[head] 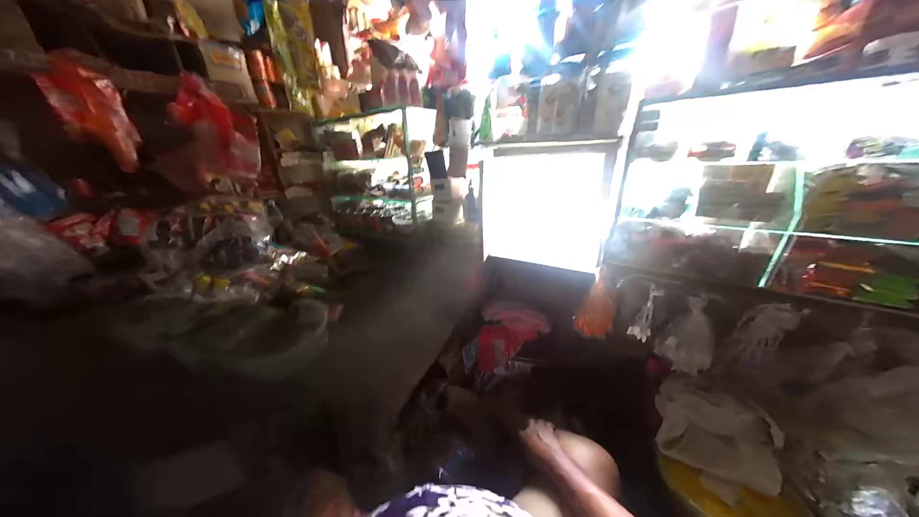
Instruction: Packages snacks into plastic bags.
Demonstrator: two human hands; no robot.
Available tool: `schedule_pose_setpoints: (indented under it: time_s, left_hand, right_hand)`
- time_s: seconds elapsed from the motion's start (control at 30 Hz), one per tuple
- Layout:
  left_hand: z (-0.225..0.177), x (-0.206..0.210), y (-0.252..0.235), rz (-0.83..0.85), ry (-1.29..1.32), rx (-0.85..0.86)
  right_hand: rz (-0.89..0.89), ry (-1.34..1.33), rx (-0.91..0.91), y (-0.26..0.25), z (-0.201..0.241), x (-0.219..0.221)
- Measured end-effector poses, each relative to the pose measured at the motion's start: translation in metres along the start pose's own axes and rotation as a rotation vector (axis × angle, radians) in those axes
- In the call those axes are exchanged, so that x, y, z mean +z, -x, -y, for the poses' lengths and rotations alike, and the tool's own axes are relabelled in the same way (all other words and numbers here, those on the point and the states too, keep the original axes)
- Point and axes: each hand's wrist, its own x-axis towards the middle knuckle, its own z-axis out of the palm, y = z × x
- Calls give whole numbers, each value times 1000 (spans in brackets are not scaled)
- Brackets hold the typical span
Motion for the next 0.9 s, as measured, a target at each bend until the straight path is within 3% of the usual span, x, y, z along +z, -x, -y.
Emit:
schedule_pose_setpoints:
  time_s: [0.03,0.1,0.23,0.47,0.67,0.9]
  left_hand:
    - [21,16,-20,-122,59,26]
    - [41,29,-43,-193,109,12]
    - [33,24,-41,-117,55,-20]
    - [39,22,-34,-132,82,36]
    - [41,23,-32,-98,90,32]
    - [40,26,-38,-112,102,28]
  right_hand:
    - [13,22,7,-1,1,-1]
    - [18,42,32,1,3,-4]
    - [13,119,24,0,-3,-4]
    - [-19,229,-3,-2,-4,0]
    - [47,161,5,25,24,-29]
    - [-11,159,-4,8,8,-16]
